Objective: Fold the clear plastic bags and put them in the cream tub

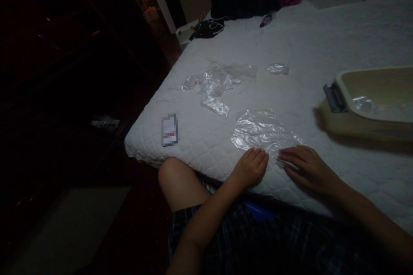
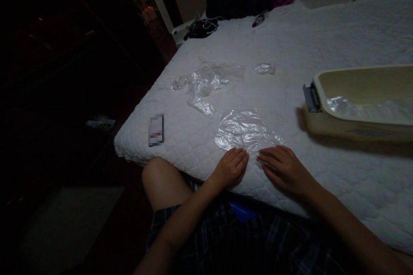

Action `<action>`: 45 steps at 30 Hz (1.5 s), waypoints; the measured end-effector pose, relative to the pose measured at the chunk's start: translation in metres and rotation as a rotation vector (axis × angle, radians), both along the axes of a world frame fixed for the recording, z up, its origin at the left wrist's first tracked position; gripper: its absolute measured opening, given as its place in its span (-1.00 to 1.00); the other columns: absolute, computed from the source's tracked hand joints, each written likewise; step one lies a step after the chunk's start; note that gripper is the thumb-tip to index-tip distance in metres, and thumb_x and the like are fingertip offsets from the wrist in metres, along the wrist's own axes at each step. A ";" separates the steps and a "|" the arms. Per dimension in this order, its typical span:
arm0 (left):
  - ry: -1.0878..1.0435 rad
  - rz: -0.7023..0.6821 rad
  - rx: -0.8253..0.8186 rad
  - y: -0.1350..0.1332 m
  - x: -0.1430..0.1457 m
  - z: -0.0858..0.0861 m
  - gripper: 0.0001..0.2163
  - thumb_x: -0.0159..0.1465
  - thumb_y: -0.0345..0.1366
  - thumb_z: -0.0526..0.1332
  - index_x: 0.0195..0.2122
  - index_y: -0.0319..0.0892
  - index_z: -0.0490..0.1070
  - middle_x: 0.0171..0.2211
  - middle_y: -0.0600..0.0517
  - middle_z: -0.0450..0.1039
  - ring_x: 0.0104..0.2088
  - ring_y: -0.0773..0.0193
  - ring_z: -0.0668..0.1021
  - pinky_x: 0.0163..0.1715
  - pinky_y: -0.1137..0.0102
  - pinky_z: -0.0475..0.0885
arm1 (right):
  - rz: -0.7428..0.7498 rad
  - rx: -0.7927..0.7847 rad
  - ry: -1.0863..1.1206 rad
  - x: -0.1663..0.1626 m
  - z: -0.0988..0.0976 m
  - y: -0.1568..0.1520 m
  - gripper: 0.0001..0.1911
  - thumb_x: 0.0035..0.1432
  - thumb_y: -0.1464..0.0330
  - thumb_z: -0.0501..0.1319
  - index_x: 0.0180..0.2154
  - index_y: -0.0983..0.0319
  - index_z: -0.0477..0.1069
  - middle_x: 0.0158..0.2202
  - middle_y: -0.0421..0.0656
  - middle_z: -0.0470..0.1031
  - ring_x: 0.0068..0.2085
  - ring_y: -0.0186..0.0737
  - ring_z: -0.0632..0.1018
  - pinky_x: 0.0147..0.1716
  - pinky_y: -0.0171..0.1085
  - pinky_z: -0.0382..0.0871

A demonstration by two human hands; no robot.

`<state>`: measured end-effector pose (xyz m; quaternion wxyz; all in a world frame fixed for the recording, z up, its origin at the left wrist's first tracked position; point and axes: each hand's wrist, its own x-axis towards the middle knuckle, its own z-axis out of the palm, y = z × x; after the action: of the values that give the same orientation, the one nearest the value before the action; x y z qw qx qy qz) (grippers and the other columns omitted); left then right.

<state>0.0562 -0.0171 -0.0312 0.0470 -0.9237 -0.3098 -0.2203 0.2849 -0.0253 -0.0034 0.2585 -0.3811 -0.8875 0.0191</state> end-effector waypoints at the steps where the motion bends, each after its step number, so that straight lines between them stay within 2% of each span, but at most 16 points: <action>1: 0.007 0.001 -0.010 0.000 0.000 0.000 -0.68 0.29 -0.40 -0.02 0.02 -0.36 0.32 -0.01 -0.20 0.41 0.06 0.11 0.41 0.09 0.14 0.33 | 0.000 0.007 0.002 0.000 0.000 -0.001 -0.73 0.11 0.39 0.18 -0.10 0.16 0.41 -0.12 -0.06 0.51 -0.10 -0.11 0.50 -0.04 -0.01 0.26; 7: 0.050 0.006 -0.027 0.000 0.000 0.000 -0.67 0.31 -0.39 -0.05 0.04 -0.38 0.30 0.01 -0.21 0.38 0.08 0.10 0.39 0.10 0.14 0.29 | 0.056 0.085 -0.001 0.003 0.003 -0.010 -0.81 0.17 0.43 0.12 -0.20 0.16 0.44 -0.20 -0.09 0.55 -0.18 -0.16 0.54 -0.08 -0.05 0.30; 15: 0.038 -0.005 -0.016 0.001 0.001 -0.003 -0.68 0.29 -0.39 -0.03 0.02 -0.38 0.31 0.01 -0.19 0.39 0.08 0.11 0.38 0.12 0.15 0.28 | 0.088 0.152 0.045 0.010 0.004 -0.024 -0.74 0.15 0.50 0.13 -0.12 0.16 0.40 -0.21 -0.11 0.56 -0.19 -0.21 0.55 -0.10 -0.10 0.33; 20: 0.048 -0.017 -0.024 0.001 0.000 -0.003 -0.69 0.30 -0.38 -0.03 0.02 -0.36 0.31 0.02 -0.19 0.38 0.09 0.12 0.37 0.13 0.15 0.26 | 0.061 0.120 0.066 0.004 0.006 -0.024 -0.74 0.13 0.47 0.17 -0.11 0.19 0.39 -0.16 -0.05 0.54 -0.12 -0.14 0.53 -0.11 -0.10 0.35; 25: 0.038 -0.016 -0.014 0.000 0.000 -0.001 -0.68 0.30 -0.37 -0.02 0.05 -0.33 0.27 0.00 -0.16 0.39 0.08 0.12 0.38 0.14 0.17 0.24 | 0.023 0.063 0.076 -0.005 0.006 -0.019 -0.75 0.11 0.38 0.22 -0.12 0.20 0.39 -0.24 -0.08 0.55 -0.21 -0.15 0.55 -0.06 -0.07 0.30; 29: 0.076 -0.022 -0.028 0.001 -0.001 0.000 -0.64 0.30 -0.36 0.00 0.12 -0.31 0.20 0.02 -0.16 0.36 0.10 0.13 0.36 0.15 0.17 0.22 | 0.068 0.095 0.068 -0.005 0.005 -0.019 -0.85 0.13 0.42 0.20 -0.22 0.17 0.44 -0.27 -0.11 0.55 -0.23 -0.19 0.54 -0.08 -0.08 0.29; 38: 0.099 -0.031 -0.017 0.001 -0.002 -0.003 -0.67 0.32 -0.35 -0.01 0.09 -0.28 0.24 0.04 -0.15 0.34 0.11 0.11 0.34 0.14 0.14 0.22 | 0.126 0.123 0.065 0.002 0.000 -0.029 -0.75 0.10 0.47 0.21 -0.14 0.17 0.45 -0.16 -0.06 0.55 -0.15 -0.14 0.53 -0.10 -0.09 0.34; 45: 0.068 -0.018 0.072 0.002 0.000 -0.008 -0.69 0.33 -0.37 -0.01 0.06 -0.29 0.28 0.01 -0.11 0.40 0.08 0.18 0.38 0.17 0.17 0.20 | 0.020 0.122 0.176 0.002 0.005 -0.021 -0.74 0.13 0.48 0.17 -0.12 0.15 0.43 -0.24 -0.11 0.57 -0.23 -0.18 0.56 -0.16 -0.13 0.39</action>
<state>0.0558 -0.0152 -0.0390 0.0887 -0.9311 -0.2917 -0.2001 0.2865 -0.0458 0.0017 0.3579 -0.3526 -0.8646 0.0010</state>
